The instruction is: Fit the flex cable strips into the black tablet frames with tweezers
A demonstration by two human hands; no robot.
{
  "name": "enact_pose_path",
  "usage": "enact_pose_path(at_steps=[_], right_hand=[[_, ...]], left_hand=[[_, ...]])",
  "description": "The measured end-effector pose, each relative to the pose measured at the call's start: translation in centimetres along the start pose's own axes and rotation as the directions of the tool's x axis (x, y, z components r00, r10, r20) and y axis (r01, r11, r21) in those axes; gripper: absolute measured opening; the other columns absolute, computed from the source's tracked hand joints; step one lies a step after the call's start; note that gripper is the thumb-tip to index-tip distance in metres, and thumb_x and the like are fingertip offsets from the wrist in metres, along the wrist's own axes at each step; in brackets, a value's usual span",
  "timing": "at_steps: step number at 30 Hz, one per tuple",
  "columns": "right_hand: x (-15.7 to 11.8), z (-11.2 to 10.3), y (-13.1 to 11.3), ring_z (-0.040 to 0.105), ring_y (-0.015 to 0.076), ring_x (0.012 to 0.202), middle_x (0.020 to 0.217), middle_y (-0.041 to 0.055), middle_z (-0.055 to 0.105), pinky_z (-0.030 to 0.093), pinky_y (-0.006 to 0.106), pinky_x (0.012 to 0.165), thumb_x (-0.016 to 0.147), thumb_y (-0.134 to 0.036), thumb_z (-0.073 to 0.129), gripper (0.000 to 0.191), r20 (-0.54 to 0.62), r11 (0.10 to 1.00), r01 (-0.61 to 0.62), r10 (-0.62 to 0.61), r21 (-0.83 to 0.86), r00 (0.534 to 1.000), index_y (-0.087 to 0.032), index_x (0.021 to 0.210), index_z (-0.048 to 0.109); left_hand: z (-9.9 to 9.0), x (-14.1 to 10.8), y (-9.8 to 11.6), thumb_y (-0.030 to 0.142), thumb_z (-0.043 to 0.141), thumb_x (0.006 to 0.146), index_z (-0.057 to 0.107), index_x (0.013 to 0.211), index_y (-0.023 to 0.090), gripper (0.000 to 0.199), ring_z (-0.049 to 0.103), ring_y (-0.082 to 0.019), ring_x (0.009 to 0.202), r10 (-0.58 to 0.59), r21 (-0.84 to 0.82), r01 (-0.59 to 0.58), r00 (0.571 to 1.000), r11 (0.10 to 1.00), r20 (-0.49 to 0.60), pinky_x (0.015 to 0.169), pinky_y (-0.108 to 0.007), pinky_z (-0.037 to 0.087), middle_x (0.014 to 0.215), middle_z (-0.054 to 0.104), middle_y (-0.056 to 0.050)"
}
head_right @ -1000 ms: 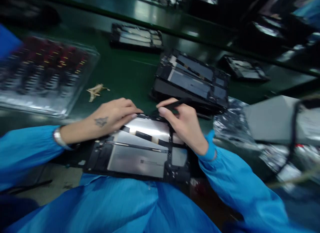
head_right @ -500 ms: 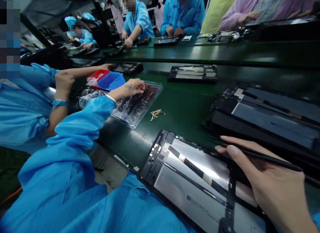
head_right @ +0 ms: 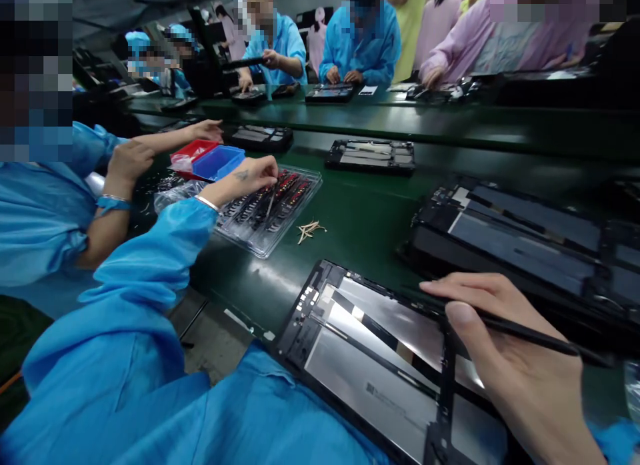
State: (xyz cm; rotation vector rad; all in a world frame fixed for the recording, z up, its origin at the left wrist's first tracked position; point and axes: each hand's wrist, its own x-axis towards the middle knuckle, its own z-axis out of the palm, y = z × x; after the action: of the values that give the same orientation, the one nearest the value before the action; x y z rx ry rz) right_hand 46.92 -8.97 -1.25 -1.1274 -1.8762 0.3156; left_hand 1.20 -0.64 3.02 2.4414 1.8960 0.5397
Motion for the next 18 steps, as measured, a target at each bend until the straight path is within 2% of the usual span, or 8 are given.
enact_pose_path(at_steps=[2, 5, 7, 8, 10, 12, 14, 18], right_hand=[[0.4, 0.2, -1.8, 0.072, 0.0294, 0.092, 0.094, 0.0066, 0.075, 0.059, 0.048, 0.08, 0.091, -0.056, 0.059, 0.026, 0.184, 0.961, -0.136, 0.093, 0.241, 0.979, -0.038, 0.084, 0.076], [1.0, 1.8, -4.8, 0.061, 0.0174, 0.066, 0.071, 0.0021, 0.062, 0.054, 0.035, 0.066, 0.091, -0.05, 0.064, 0.027, 0.573, 0.626, -0.596, 0.276, 0.502, 0.772, -0.025, 0.088, 0.072], [1.1, 3.3, -6.3, 0.049, 0.0102, 0.06, 0.073, 0.0, 0.058, 0.048, 0.028, 0.061, 0.092, -0.048, 0.064, 0.03, 0.719, 0.387, -0.747, 0.249, 0.541, 0.649, -0.02, 0.092, 0.072], [1.2, 3.9, -6.6, 0.046, 0.0087, 0.06, 0.074, -0.0002, 0.056, 0.045, 0.025, 0.059, 0.093, -0.048, 0.064, 0.032, 0.745, 0.307, -0.77, 0.223, 0.559, 0.629, -0.018, 0.088, 0.071], [1.1, 4.5, -6.8, 0.044, 0.0081, 0.062, 0.072, -0.0008, 0.052, 0.041, 0.023, 0.059, 0.093, -0.048, 0.065, 0.035, 0.748, 0.217, -0.775, 0.208, 0.593, 0.631, -0.016, 0.078, 0.067], [0.9, 4.5, -6.5, 0.043, 0.0078, 0.064, 0.071, -0.0018, 0.05, 0.039, 0.021, 0.059, 0.09, -0.045, 0.07, 0.031, 0.715, 0.191, -0.755, 0.243, 0.627, 0.655, -0.017, 0.078, 0.067], [0.7, 4.1, -6.2, 0.044, 0.0072, 0.064, 0.071, -0.0027, 0.051, 0.038, 0.02, 0.058, 0.086, -0.039, 0.075, 0.022, 0.671, 0.206, -0.729, 0.289, 0.653, 0.683, -0.018, 0.085, 0.07], [0.7, 3.5, -5.8, 0.047, 0.0077, 0.063, 0.069, -0.0027, 0.054, 0.037, 0.021, 0.056, 0.084, -0.036, 0.076, 0.017, 0.564, 0.347, -0.648, 0.321, 0.677, 0.761, -0.019, 0.085, 0.072]], left_hand=[[-1.4, -1.0, 2.5, 0.016, 0.057, 0.091, 0.062, 0.103, 0.017, 0.013, 0.062, -0.016, 0.083, 0.037, -0.002, -0.037, 0.997, 0.999, -0.066, 0.076, -0.028, 0.046, 0.089, 0.067, -0.004], [-2.0, -2.8, 9.1, 0.017, 0.054, 0.096, 0.065, 0.104, 0.017, 0.014, 0.065, -0.019, 0.09, 0.289, 0.117, -0.269, 0.933, 0.956, -0.212, 0.078, -0.031, 0.049, 0.096, 0.069, -0.006], [-1.3, -4.2, 14.1, 0.015, 0.044, 0.101, 0.066, 0.107, 0.016, 0.023, 0.066, -0.019, 0.091, 0.529, 0.287, -0.454, 0.796, 0.843, -0.295, 0.077, -0.031, 0.052, 0.096, 0.069, -0.008], [-0.7, -5.0, 16.3, 0.016, 0.046, 0.102, 0.068, 0.105, 0.014, 0.023, 0.067, -0.02, 0.089, 0.682, 0.386, -0.571, 0.676, 0.725, -0.281, 0.075, -0.032, 0.054, 0.095, 0.07, -0.008], [0.7, -6.3, 19.4, 0.022, 0.056, 0.099, 0.071, 0.106, 0.011, 0.019, 0.069, -0.022, 0.092, 0.881, 0.517, -0.715, 0.419, 0.47, -0.222, 0.077, -0.032, 0.057, 0.098, 0.071, -0.01], [2.0, -6.9, 20.9, 0.025, 0.066, 0.094, 0.072, 0.107, 0.01, 0.021, 0.07, -0.023, 0.098, 0.953, 0.559, -0.772, 0.244, 0.304, -0.182, 0.084, -0.032, 0.06, 0.104, 0.073, -0.01], [3.0, -7.0, 21.3, 0.024, 0.069, 0.093, 0.073, 0.108, 0.01, 0.022, 0.071, -0.024, 0.101, 0.964, 0.553, -0.79, 0.194, 0.265, -0.184, 0.089, -0.033, 0.06, 0.106, 0.073, -0.01], [3.6, -6.4, 21.5, 0.021, 0.062, 0.097, 0.073, 0.107, 0.01, 0.019, 0.072, -0.022, 0.098, 0.954, 0.472, -0.832, 0.218, 0.291, -0.203, 0.085, -0.031, 0.061, 0.104, 0.075, -0.009]])
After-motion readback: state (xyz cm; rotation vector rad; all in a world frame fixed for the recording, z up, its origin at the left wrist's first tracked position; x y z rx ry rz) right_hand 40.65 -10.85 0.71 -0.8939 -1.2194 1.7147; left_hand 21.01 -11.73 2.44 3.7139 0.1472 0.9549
